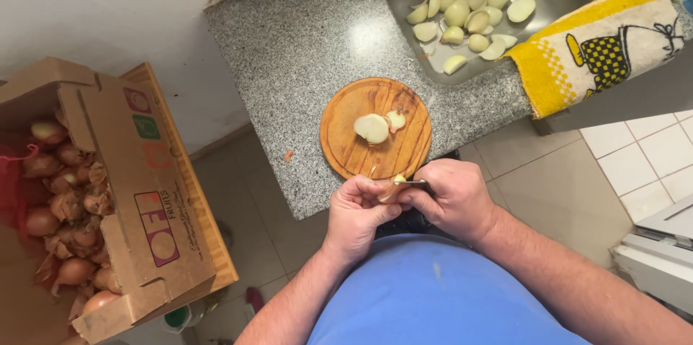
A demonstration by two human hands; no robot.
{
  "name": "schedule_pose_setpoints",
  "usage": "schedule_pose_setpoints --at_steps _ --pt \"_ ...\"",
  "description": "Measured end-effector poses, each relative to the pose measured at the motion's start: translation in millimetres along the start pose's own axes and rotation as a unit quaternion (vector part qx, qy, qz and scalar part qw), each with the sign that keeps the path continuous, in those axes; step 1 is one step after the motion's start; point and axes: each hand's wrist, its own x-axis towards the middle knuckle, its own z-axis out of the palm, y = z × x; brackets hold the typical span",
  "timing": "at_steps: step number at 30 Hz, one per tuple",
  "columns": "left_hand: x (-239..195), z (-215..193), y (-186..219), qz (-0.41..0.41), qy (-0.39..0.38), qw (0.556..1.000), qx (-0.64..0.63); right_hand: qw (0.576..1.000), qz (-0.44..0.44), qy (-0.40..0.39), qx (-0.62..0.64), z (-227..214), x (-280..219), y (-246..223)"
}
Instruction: The person peels and cuts onions on a wooden cutting board using a knife. They repeatedly take onions from a cardboard box, peel the outer layers, and place the peeled pieces into a sink.
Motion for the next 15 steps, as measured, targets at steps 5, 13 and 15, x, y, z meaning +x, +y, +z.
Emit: schedule_pose_setpoints --at_steps 5,13,15 --pt "-6 -1 -5 -0.016 0.037 0.998 0.050 0.998 -0.062 0.018 -0.020 2 -13 12" --pt "-6 16 2 -0.028 0.076 0.997 0.007 0.976 -0.179 0.018 -0.125 -5 -13 6" --pt "-6 16 7 -0.055 0.074 0.996 -0.009 0.973 -0.189 0.012 -0.130 -9 -13 7"
